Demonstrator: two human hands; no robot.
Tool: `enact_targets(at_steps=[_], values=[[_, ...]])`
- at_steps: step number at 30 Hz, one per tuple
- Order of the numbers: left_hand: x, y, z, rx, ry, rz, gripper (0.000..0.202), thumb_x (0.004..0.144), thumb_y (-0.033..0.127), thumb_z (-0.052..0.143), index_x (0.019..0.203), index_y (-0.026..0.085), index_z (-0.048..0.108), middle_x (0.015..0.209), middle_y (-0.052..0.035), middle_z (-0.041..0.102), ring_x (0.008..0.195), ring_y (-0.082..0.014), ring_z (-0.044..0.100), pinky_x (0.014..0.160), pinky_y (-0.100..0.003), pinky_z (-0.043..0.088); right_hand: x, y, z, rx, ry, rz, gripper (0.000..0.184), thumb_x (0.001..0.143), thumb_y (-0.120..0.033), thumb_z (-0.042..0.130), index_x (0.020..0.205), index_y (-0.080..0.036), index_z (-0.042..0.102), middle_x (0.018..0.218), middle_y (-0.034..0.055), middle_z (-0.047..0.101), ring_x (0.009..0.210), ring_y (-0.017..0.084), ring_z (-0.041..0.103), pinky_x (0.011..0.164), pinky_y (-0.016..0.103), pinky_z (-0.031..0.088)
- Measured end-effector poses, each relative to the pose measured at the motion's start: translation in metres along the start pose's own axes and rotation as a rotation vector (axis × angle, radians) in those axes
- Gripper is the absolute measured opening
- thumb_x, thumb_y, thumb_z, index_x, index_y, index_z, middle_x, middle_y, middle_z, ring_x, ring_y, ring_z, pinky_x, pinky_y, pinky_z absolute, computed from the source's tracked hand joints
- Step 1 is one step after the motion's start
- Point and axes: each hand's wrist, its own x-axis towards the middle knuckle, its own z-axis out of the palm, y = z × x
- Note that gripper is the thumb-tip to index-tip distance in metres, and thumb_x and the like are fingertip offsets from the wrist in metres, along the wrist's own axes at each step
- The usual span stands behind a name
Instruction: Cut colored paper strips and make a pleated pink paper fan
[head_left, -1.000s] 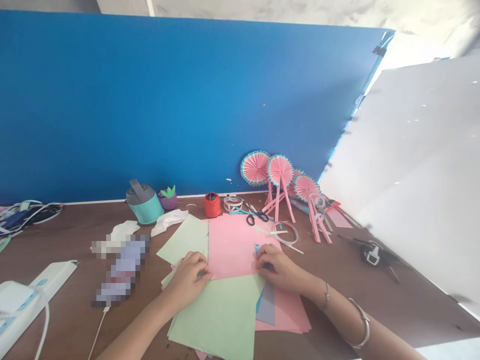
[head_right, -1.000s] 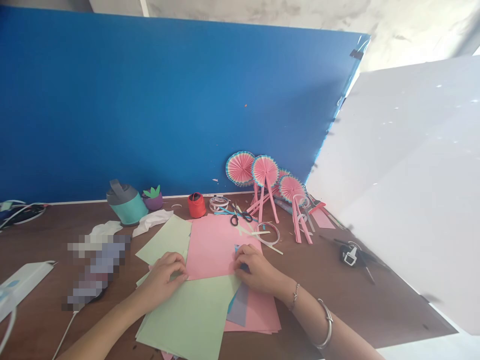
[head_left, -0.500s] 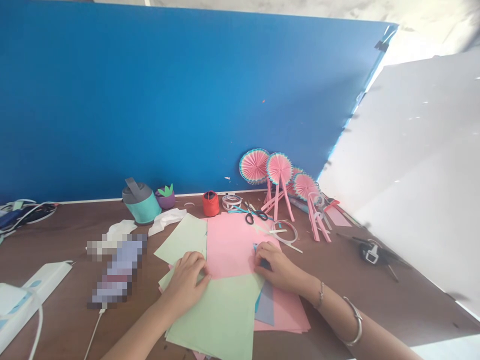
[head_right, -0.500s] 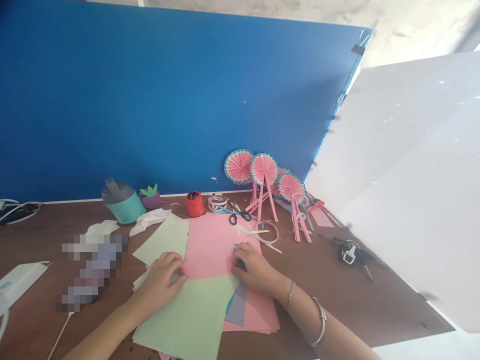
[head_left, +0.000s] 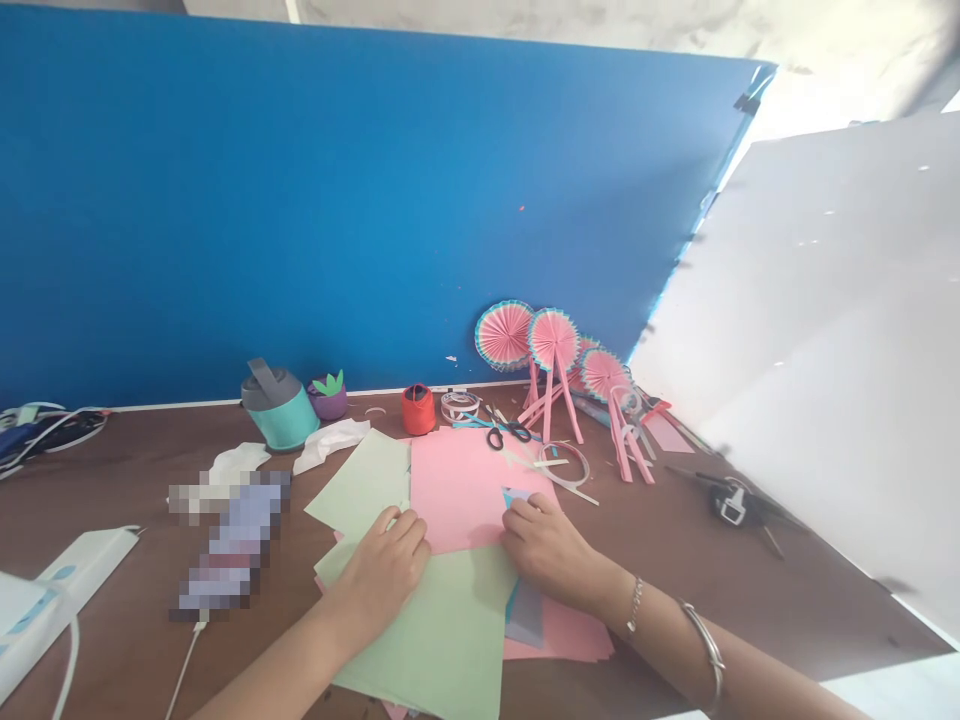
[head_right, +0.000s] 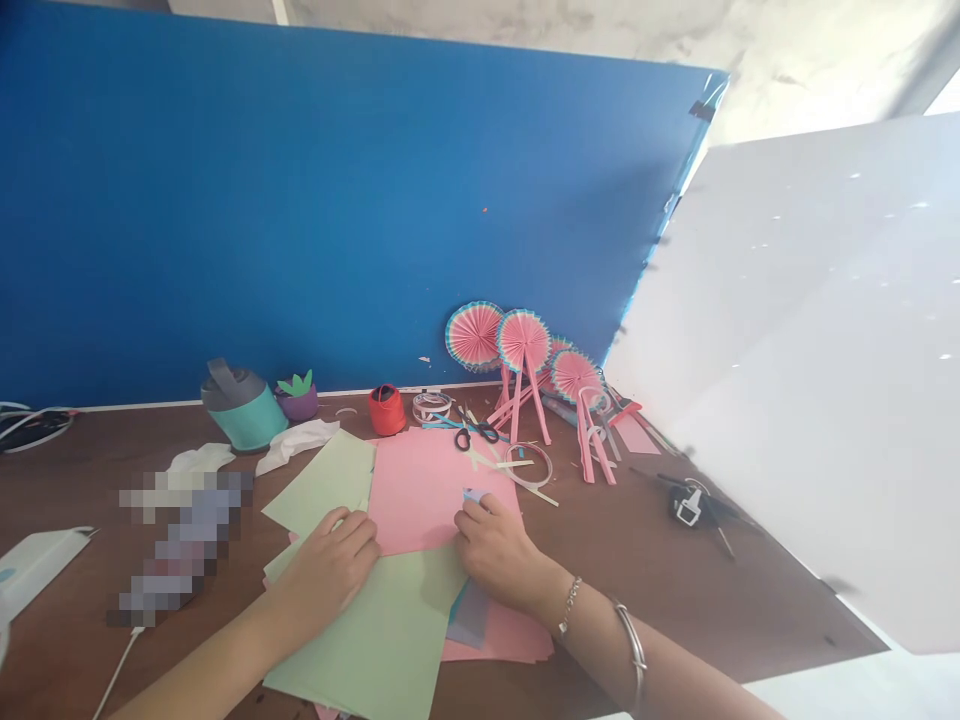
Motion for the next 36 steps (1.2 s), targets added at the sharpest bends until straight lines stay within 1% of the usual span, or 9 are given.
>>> enact_targets(at_steps=[4, 8, 11, 14, 19, 23, 28, 31, 36], values=[[0.005, 0.0, -0.005, -0.073, 0.152, -0.115, 0.02, 0.079, 0.005, 0.044, 0.081, 0.019, 0.058, 0.087, -0.0071, 0.061, 0.088, -0.023, 0.054, 0.082, -0.04, 0.037, 0.006, 0.005, 0.002, 0.05, 0.066, 0.123, 0.018, 0.074, -0.004, 0.052, 0.061, -0.016, 0.051, 0.065, 0.0043, 0.053, 0.067, 0.017, 0.042, 0.06, 0.032, 0.023], [0.005, 0.004, -0.016, -0.268, 0.492, -0.494, 0.011, 0.085, 0.019, 0.046, 0.088, 0.02, 0.057, 0.094, -0.0079, 0.062, 0.093, -0.0239, 0.054, 0.082, -0.039, 0.039, 0.012, 0.007, -0.009, 0.352, 0.231, 0.483, 0.013, 0.069, -0.006, 0.05, 0.065, -0.018, 0.053, 0.064, 0.0008, 0.057, 0.066, 0.015, 0.048, 0.063, 0.029, 0.03], [0.011, 0.01, -0.027, -0.606, 0.407, -0.635, 0.023, 0.085, 0.031, 0.05, 0.064, 0.021, 0.053, 0.066, -0.0001, 0.059, 0.068, -0.0171, 0.056, 0.068, -0.031, 0.043, 0.019, -0.004, -0.023, 0.609, 0.302, 0.618, 0.014, 0.071, -0.008, 0.048, 0.065, -0.019, 0.053, 0.063, -0.0014, 0.06, 0.063, 0.014, 0.052, 0.065, 0.028, 0.035], [0.022, 0.019, -0.034, -0.883, 0.283, -0.703, 0.025, 0.083, 0.04, 0.052, 0.067, 0.022, 0.057, 0.065, 0.0017, 0.061, 0.066, -0.0154, 0.057, 0.064, -0.028, 0.044, 0.026, -0.025, -0.031, 0.675, 0.36, 0.603, 0.012, 0.07, -0.009, 0.05, 0.066, -0.02, 0.054, 0.064, -0.0006, 0.061, 0.065, 0.016, 0.053, 0.064, 0.028, 0.036], [0.036, 0.033, -0.031, -0.773, 0.384, -0.777, 0.019, 0.082, 0.032, 0.051, 0.067, 0.021, 0.05, 0.065, 0.0026, 0.058, 0.063, -0.0152, 0.055, 0.065, -0.03, 0.042, 0.032, -0.051, -0.028, 0.547, 0.417, 0.45, 0.013, 0.076, -0.01, 0.047, 0.069, -0.018, 0.056, 0.063, 0.001, 0.06, 0.063, 0.015, 0.051, 0.061, 0.029, 0.032], [0.038, 0.026, -0.035, -0.575, 0.532, -0.706, 0.012, 0.082, 0.02, 0.049, 0.071, 0.021, 0.05, 0.067, 0.002, 0.06, 0.066, -0.0152, 0.056, 0.068, -0.031, 0.039, 0.033, -0.043, -0.038, 0.423, 0.44, 0.354, 0.014, 0.083, -0.014, 0.048, 0.089, -0.02, 0.06, 0.08, 0.0042, 0.064, 0.074, 0.018, 0.055, 0.067, 0.031, 0.037], [0.039, -0.001, -0.074, -0.13, 0.725, -0.46, 0.012, 0.082, 0.012, 0.052, 0.074, 0.021, 0.054, 0.072, 0.0023, 0.066, 0.075, -0.0161, 0.058, 0.074, -0.033, 0.031, 0.04, -0.009, -0.079, 0.014, 0.717, 0.319, 0.039, 0.084, -0.015, 0.054, 0.12, -0.028, 0.05, 0.117, 0.0084, 0.056, 0.11, 0.025, 0.047, 0.088, 0.039, 0.035], [0.04, -0.012, -0.089, 0.073, 0.717, -0.294, 0.013, 0.082, 0.009, 0.052, 0.077, 0.02, 0.055, 0.073, 0.0028, 0.066, 0.076, -0.0157, 0.057, 0.074, -0.033, 0.03, 0.045, 0.007, -0.093, -0.089, 0.706, 0.289, 0.033, 0.085, -0.014, 0.054, 0.115, -0.028, 0.053, 0.114, 0.006, 0.059, 0.108, 0.023, 0.048, 0.085, 0.037, 0.032], [0.029, -0.003, -0.049, 0.082, 0.597, -0.125, 0.017, 0.085, 0.006, 0.046, 0.078, 0.018, 0.056, 0.07, 0.0004, 0.059, 0.074, -0.0153, 0.054, 0.075, -0.032, 0.033, 0.034, 0.011, -0.055, -0.029, 0.501, 0.138, 0.018, 0.085, -0.008, 0.051, 0.092, -0.021, 0.061, 0.083, 0.0019, 0.064, 0.081, 0.016, 0.05, 0.069, 0.032, 0.029]])
